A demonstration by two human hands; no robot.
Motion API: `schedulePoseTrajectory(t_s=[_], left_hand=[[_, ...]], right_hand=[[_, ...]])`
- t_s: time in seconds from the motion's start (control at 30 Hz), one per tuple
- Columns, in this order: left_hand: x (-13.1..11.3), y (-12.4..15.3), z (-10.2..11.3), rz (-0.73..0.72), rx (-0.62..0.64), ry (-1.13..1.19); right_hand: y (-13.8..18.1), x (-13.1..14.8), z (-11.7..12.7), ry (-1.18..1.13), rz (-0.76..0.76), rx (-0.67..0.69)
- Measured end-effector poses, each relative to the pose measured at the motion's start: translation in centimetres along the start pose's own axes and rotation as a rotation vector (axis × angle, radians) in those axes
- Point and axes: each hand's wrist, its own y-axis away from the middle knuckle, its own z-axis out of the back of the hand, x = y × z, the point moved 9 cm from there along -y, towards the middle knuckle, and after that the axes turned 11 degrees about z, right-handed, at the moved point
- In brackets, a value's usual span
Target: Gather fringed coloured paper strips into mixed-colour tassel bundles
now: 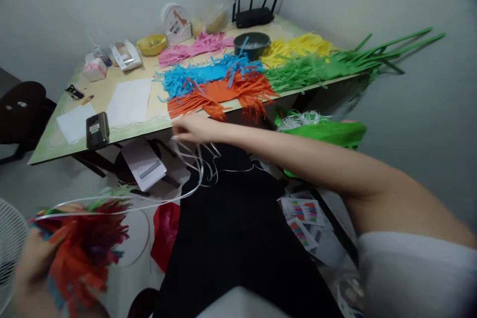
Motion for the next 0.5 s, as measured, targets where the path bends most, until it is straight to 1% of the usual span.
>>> schedulePoseTrajectory(t_s=[0.07,0.1,0.13,0.2,0.27,0.33,0.4,0.5], left_hand=[[1.3,-1.8,-3.2,0.08,0.119,0.099],[1.2,-2.4,-5.0,0.089,0.19,0.111],[0.5,-2.7,-6.8,0.069,0.26,0.091],[-1.6,-3.0,-9.6,-0.02,0.368,0.057],[-3.8,-3.0,-11.7,-0.099,0.44,0.059],[-5.2,-3.2,-13.1,-0.141,0.483,0.067],[-5.9,-3.3,-14.1,-0.161,0.512,0.054],[-6.2,-3.2,-15.0,-0.172,0.531,0.046]], right_hand=[[4.5,-6.3,-3.6,0.043,-0.176,0.071],[7.0,-9.1,-5.5,0.06,-0.251,0.105],[9.5,-11.4,-7.2,0.071,-0.32,0.14],[14.0,-14.7,-10.5,0.076,-0.429,0.204],[17.1,-16.4,-13.1,0.056,-0.495,0.256],[18.9,-17.1,-14.9,0.031,-0.525,0.289],[19.5,-17.2,-16.0,0.018,-0.528,0.31],[19.5,-16.6,-17.2,0.023,-0.506,0.335]])
